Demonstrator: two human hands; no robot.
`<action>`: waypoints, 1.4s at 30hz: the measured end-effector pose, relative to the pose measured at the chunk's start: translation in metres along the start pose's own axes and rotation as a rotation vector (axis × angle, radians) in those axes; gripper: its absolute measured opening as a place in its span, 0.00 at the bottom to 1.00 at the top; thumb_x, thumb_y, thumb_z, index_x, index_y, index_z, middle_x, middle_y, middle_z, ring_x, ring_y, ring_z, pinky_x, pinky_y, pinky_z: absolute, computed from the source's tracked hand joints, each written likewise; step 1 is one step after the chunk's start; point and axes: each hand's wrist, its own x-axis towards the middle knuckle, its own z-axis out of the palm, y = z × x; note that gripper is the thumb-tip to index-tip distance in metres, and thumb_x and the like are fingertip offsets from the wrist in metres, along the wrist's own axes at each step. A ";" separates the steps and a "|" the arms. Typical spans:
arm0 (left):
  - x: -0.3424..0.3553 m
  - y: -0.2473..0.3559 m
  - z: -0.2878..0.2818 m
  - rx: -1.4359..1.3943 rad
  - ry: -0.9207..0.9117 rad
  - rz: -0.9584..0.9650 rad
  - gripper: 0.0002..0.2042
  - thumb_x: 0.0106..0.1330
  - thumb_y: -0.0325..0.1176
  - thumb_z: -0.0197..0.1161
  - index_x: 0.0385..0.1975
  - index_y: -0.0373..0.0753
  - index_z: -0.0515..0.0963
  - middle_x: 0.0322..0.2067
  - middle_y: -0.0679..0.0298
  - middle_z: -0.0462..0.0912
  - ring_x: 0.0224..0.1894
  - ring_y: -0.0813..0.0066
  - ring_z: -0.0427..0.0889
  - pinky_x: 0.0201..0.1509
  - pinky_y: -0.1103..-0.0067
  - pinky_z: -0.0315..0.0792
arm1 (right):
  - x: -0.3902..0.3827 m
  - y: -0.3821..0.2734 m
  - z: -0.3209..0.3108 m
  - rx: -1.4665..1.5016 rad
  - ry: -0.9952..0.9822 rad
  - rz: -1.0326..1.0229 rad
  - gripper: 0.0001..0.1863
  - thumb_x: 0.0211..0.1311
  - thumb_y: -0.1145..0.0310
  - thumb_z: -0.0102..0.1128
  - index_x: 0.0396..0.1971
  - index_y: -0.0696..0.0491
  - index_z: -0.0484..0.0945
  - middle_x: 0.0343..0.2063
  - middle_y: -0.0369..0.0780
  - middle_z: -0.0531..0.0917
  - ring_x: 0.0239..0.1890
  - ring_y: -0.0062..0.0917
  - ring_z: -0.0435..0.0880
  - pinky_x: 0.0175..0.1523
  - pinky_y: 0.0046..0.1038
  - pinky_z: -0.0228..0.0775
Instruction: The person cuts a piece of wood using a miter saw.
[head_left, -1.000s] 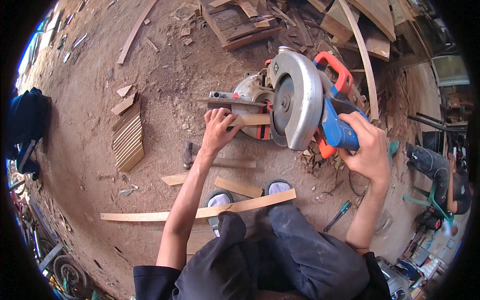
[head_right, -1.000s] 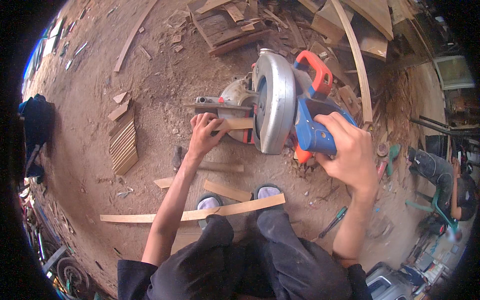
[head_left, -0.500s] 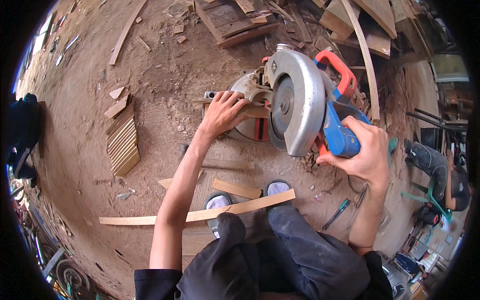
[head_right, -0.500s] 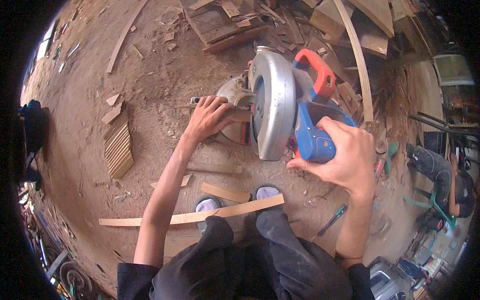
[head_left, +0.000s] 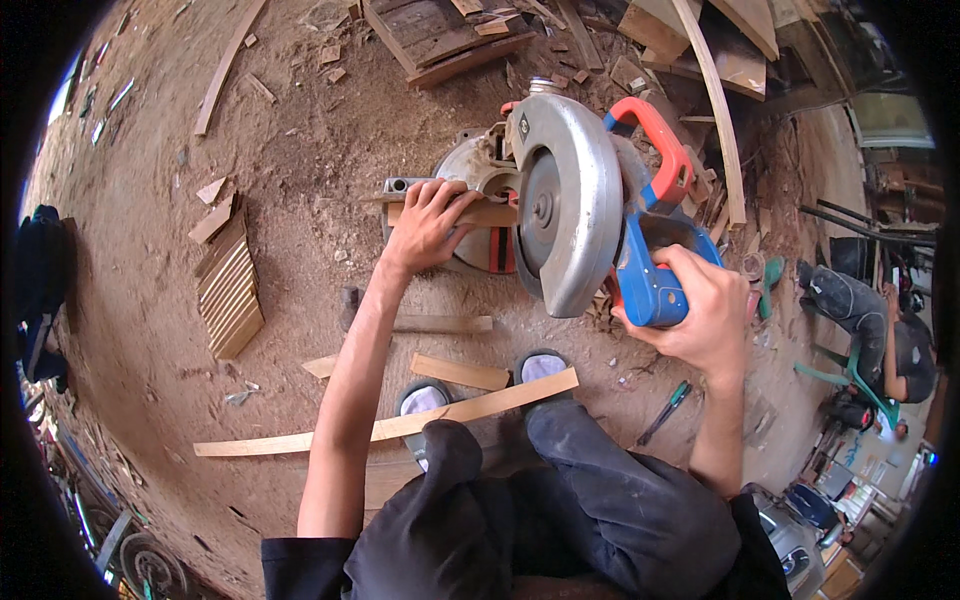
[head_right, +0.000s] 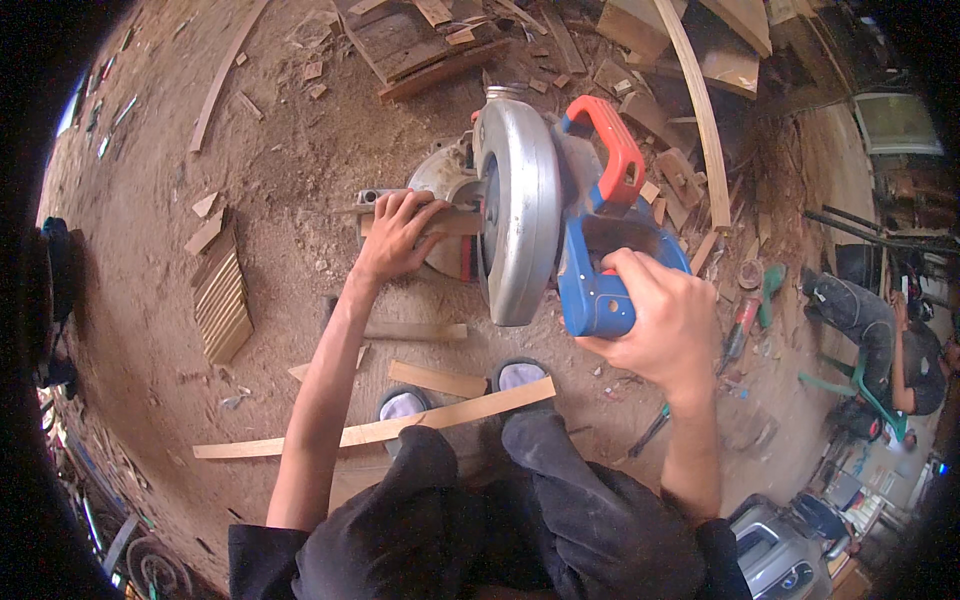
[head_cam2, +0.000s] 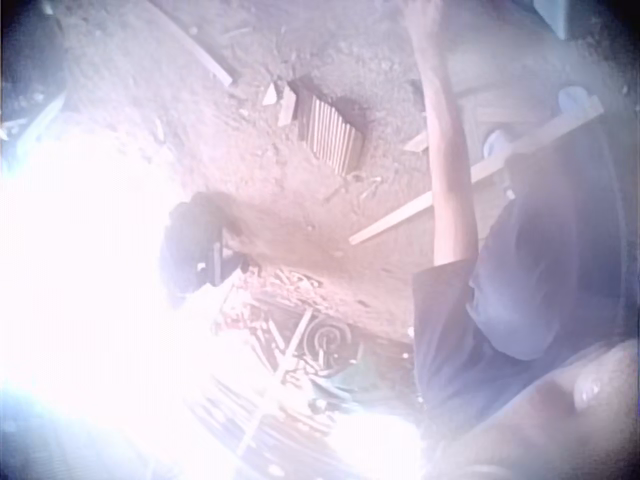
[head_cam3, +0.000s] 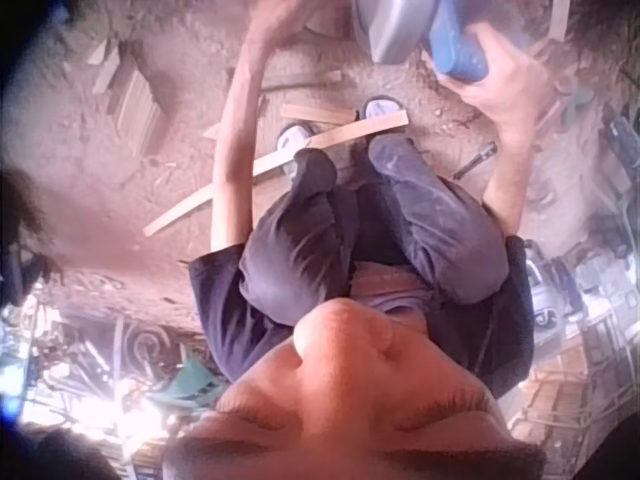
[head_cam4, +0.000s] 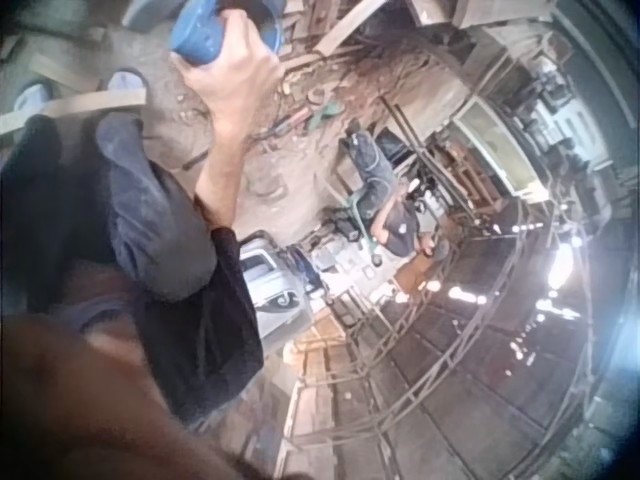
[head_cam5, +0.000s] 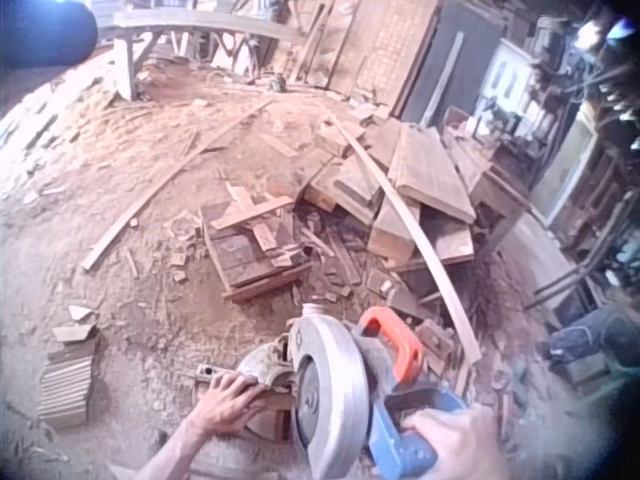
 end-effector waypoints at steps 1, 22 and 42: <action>0.000 0.001 0.001 0.007 0.010 -0.004 0.26 0.63 0.39 0.72 0.63 0.48 0.78 0.57 0.64 0.76 0.63 0.56 0.72 0.70 0.61 0.62 | -0.002 -0.001 0.003 -0.012 -0.004 0.012 0.30 0.36 0.51 0.85 0.39 0.49 0.81 0.31 0.38 0.87 0.32 0.42 0.89 0.34 0.40 0.78; 0.002 0.005 -0.001 0.054 -0.001 -0.006 0.27 0.65 0.45 0.73 0.62 0.49 0.74 0.57 0.65 0.74 0.62 0.61 0.71 0.70 0.63 0.61 | -0.066 -0.001 0.111 -0.116 0.299 -0.064 0.35 0.57 0.33 0.69 0.40 0.56 0.84 0.27 0.40 0.81 0.25 0.37 0.82 0.32 0.36 0.73; 0.002 0.003 0.000 0.020 -0.043 -0.059 0.28 0.64 0.44 0.73 0.63 0.49 0.72 0.58 0.65 0.73 0.63 0.62 0.71 0.70 0.64 0.61 | -0.070 -0.003 0.122 -0.087 0.308 -0.074 0.17 0.56 0.57 0.72 0.36 0.56 0.82 0.28 0.42 0.81 0.27 0.41 0.83 0.35 0.38 0.75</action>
